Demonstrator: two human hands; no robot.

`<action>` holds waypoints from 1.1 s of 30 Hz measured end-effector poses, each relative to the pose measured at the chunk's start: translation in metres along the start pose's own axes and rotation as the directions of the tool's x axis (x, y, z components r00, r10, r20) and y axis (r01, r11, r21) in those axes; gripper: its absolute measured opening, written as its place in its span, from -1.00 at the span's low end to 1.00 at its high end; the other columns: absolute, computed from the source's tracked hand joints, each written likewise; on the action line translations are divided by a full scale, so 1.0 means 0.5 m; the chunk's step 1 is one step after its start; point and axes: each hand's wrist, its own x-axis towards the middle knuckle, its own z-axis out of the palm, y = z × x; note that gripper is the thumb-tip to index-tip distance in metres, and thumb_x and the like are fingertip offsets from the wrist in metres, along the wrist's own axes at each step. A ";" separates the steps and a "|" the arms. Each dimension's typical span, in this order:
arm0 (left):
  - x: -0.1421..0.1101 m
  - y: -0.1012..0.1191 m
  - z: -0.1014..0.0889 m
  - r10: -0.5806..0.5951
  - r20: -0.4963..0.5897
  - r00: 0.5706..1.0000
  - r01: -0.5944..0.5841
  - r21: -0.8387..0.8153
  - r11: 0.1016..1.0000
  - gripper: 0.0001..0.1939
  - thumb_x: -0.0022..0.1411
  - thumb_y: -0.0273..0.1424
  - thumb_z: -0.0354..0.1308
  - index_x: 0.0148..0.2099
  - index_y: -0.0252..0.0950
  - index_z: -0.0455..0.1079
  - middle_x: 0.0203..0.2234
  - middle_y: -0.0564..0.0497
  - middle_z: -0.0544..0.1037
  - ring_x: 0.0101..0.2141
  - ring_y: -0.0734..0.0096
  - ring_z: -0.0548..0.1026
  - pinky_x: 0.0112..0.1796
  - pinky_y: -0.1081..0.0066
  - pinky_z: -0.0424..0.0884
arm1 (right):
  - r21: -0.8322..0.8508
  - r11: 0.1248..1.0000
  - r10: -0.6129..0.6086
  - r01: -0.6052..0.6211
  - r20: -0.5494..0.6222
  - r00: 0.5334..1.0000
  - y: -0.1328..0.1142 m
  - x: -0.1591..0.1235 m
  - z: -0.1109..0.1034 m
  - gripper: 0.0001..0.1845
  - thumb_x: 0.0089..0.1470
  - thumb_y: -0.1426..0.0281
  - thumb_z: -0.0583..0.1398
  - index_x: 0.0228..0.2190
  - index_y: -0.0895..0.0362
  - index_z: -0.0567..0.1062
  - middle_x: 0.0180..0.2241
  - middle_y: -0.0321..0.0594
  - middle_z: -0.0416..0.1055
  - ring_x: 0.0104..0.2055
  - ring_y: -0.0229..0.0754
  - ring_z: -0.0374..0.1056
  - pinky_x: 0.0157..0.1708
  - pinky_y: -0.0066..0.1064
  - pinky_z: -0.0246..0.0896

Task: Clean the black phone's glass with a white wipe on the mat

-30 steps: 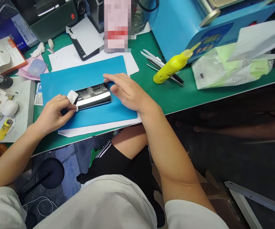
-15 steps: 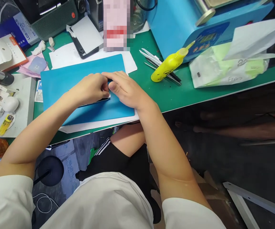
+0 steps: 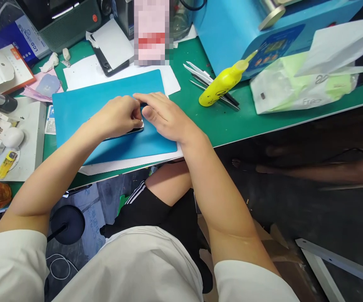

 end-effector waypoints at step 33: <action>-0.286 -0.122 -0.044 -0.033 -0.385 0.922 0.154 0.289 0.945 -0.42 0.48 -0.08 0.10 0.41 -0.20 0.32 0.16 -0.29 0.43 0.09 -0.16 0.43 0.11 -0.06 0.35 | -0.095 0.995 -0.033 0.038 0.058 0.998 0.008 -0.006 0.007 -0.19 0.27 -0.31 0.00 0.33 -0.21 0.44 0.24 -0.13 0.53 0.32 0.32 0.36 0.33 0.28 0.28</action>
